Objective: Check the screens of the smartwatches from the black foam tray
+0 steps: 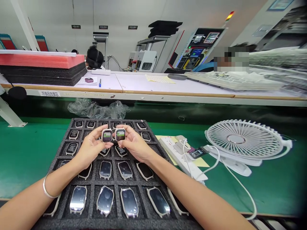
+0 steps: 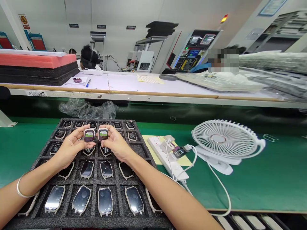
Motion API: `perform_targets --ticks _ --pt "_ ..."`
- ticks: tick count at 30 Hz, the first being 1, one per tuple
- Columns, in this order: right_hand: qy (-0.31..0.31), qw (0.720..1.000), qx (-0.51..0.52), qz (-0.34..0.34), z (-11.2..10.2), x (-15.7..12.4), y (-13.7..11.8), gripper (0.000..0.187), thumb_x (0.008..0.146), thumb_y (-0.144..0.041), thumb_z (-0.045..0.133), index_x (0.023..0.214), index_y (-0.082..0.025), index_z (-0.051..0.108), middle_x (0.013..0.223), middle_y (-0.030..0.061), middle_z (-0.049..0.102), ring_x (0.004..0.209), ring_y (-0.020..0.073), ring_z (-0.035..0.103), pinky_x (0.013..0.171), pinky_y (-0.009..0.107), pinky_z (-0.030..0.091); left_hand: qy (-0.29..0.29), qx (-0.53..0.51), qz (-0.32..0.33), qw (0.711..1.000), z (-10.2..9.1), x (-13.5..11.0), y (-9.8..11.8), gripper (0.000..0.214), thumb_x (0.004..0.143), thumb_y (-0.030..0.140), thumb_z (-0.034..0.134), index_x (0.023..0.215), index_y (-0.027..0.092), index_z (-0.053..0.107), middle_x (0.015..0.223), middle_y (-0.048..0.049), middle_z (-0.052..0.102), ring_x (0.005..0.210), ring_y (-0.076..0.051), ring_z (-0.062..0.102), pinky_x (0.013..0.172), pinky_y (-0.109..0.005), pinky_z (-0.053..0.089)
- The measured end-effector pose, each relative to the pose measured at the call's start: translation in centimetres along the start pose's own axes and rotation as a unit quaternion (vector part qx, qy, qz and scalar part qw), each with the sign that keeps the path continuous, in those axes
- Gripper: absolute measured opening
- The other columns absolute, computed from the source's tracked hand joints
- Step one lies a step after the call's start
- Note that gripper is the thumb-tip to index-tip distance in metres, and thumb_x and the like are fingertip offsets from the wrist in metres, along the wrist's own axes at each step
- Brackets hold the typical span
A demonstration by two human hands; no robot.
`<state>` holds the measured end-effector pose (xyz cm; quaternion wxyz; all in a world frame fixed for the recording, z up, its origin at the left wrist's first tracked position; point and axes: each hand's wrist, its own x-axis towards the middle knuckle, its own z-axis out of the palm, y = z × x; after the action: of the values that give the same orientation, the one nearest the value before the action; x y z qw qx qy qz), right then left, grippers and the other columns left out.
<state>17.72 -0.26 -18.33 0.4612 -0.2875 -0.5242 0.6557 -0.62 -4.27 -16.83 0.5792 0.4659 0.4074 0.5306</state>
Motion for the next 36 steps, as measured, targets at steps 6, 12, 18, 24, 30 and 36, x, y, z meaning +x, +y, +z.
perform_targets --ticks 6,12,18,24,30,36 --pt "0.002 1.000 -0.005 0.003 -0.1 -0.2 -0.1 0.040 0.073 -0.021 0.076 0.109 -0.023 0.058 0.092 0.0008 0.069 0.061 0.0080 0.053 0.058 0.022 0.045 0.006 -0.013 -0.017 1.000 -0.1 -0.1 0.2 0.055 0.073 0.025 0.071 0.127 0.020 0.060 0.111 -0.0045 0.071 0.076 -0.018 0.075 0.079 -0.032 0.061" --pt "0.008 1.000 -0.007 0.010 -0.3 -0.1 -0.1 0.033 0.079 -0.042 0.077 0.096 -0.019 0.059 0.080 0.0015 0.070 0.056 0.0087 0.053 0.049 0.021 0.040 0.019 0.050 0.015 0.998 -0.3 0.0 0.0 0.038 0.080 0.041 0.071 0.110 0.018 0.065 0.090 -0.0001 0.066 0.057 -0.010 0.067 0.057 -0.024 0.055" --pt "-0.031 0.996 0.063 0.057 -0.2 -0.1 -0.5 0.029 0.082 -0.028 0.063 0.109 -0.018 0.060 0.090 0.0062 0.074 0.057 0.0153 0.067 0.054 0.028 0.047 0.014 0.083 0.025 0.996 -0.3 0.0 0.0 0.038 0.070 0.026 0.077 0.104 0.018 0.061 0.088 0.0016 0.064 0.057 -0.005 0.057 0.054 -0.020 0.051" --pt "-0.043 0.996 0.056 0.048 -0.4 -0.3 -0.7 0.048 0.069 -0.008 0.065 0.115 -0.020 0.057 0.093 0.0008 0.071 0.063 0.0119 0.068 0.059 0.025 0.050 -0.022 0.054 -0.006 0.998 0.0 0.1 0.0 0.064 0.063 0.015 0.075 0.121 0.021 0.050 0.116 -0.0055 0.065 0.069 -0.008 0.065 0.064 -0.024 0.054" --pt "-0.056 0.997 -0.011 0.044 -1.6 -0.6 -3.9 0.063 0.068 -0.011 0.077 0.122 -0.023 0.047 0.106 0.0032 0.067 0.066 0.0110 0.069 0.060 0.025 0.052 -0.092 0.158 -0.042 0.982 0.5 0.9 1.2 0.053 0.067 0.027 0.076 0.110 0.019 0.047 0.101 -0.0044 0.066 0.075 -0.016 0.068 0.073 -0.033 0.054" --pt "-0.052 0.965 -0.254 0.023 -6.8 -3.8 -7.3 0.054 0.075 -0.027 0.075 0.122 -0.021 0.050 0.099 0.0035 0.061 0.072 0.0154 0.065 0.068 0.034 0.055 -0.170 0.467 0.115 0.860 4.5 2.9 0.8 0.040 0.072 0.036 0.074 0.105 0.018 0.061 0.102 -0.0066 0.060 0.095 -0.024 0.059 0.090 -0.042 0.049"
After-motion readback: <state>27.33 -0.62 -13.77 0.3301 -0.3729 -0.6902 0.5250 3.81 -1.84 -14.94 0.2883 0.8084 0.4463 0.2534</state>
